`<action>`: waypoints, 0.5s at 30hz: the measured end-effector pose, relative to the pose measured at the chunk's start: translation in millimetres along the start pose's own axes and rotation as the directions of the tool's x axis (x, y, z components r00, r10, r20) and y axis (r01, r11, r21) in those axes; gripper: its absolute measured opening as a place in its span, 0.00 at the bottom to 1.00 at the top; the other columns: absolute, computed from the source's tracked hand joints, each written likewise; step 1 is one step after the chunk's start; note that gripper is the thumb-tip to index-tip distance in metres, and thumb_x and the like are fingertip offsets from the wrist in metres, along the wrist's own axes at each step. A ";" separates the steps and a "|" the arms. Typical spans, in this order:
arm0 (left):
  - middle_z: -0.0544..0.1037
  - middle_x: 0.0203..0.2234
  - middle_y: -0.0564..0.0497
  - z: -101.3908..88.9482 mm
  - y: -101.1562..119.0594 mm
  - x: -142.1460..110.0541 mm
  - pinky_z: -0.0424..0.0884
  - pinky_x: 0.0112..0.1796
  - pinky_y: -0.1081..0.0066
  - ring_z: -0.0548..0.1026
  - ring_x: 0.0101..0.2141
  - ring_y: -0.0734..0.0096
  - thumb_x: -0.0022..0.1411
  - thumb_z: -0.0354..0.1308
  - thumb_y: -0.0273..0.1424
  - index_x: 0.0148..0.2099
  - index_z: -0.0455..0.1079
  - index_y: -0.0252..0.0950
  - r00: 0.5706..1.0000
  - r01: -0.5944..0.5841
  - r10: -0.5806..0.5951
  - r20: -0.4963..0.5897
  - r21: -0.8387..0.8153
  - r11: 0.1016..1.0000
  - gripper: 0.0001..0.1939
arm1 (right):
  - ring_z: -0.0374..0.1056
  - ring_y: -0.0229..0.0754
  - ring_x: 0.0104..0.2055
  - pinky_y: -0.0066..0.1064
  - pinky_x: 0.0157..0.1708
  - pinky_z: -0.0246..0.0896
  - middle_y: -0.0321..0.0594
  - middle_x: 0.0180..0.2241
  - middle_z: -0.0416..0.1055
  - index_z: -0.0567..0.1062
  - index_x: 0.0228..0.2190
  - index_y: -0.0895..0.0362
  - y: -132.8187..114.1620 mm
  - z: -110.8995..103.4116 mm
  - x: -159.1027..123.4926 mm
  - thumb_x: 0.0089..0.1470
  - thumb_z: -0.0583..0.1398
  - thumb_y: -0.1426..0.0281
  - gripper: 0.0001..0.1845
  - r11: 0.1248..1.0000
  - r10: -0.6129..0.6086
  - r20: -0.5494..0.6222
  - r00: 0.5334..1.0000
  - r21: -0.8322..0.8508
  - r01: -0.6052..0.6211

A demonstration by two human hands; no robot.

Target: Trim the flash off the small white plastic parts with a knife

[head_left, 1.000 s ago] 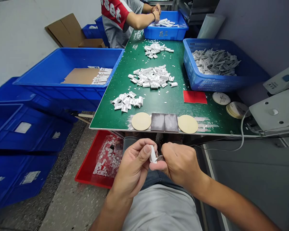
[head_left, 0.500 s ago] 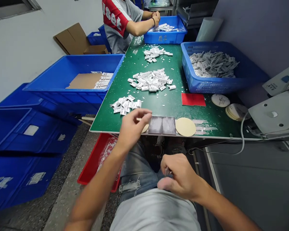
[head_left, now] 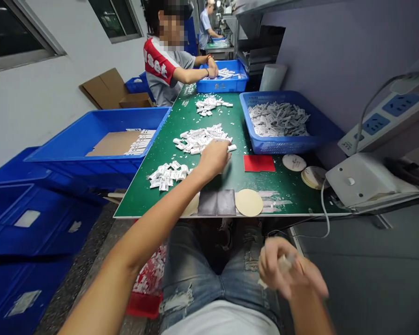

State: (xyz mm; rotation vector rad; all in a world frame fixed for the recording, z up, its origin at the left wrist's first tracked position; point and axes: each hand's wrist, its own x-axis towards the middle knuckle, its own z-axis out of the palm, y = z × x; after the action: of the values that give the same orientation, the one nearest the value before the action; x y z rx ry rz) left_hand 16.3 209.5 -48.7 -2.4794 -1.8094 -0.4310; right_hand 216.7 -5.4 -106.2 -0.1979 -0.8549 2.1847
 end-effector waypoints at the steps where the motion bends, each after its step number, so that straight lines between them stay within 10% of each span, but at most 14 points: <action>1: 0.76 0.44 0.44 4.8 9.7 11.5 0.64 0.47 0.60 0.69 0.48 0.58 0.66 0.52 0.32 0.56 0.68 0.38 1.000 -0.017 0.017 0.014 -0.003 1.000 0.17 | 0.42 0.26 0.15 0.19 0.14 0.40 0.24 0.17 0.55 0.75 0.36 0.55 5.8 -7.4 0.8 0.44 0.63 0.44 0.29 0.997 -0.044 -0.110 0.993 0.055 0.050; 6: 0.73 0.48 0.44 23.0 30.9 40.1 0.69 0.46 0.53 0.73 0.46 0.59 0.65 0.55 0.35 0.52 0.68 0.34 0.997 0.002 -0.001 0.080 -0.023 1.000 0.16 | 0.35 0.27 0.16 0.18 0.14 0.36 0.25 0.19 0.51 0.72 0.37 0.57 19.8 -17.0 2.7 0.62 0.53 0.62 0.13 0.997 -0.019 -0.328 0.945 0.059 0.040; 15: 0.77 0.43 0.42 12.4 12.7 18.1 0.66 0.49 0.52 0.72 0.48 0.54 0.62 0.57 0.30 0.46 0.73 0.33 0.992 0.114 -0.092 0.090 -0.279 0.953 0.11 | 0.52 0.34 0.24 0.27 0.25 0.49 0.33 0.25 0.63 0.68 0.52 0.59 10.1 23.4 16.6 0.59 0.56 0.58 0.24 0.938 -0.009 -0.439 0.899 -0.315 -0.145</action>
State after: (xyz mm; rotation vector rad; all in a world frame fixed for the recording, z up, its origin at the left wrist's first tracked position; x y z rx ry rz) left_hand 35.8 224.7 -54.5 -2.6218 -2.0452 -0.6544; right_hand 190.0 -10.5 -92.7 -0.8685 -0.9654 1.9242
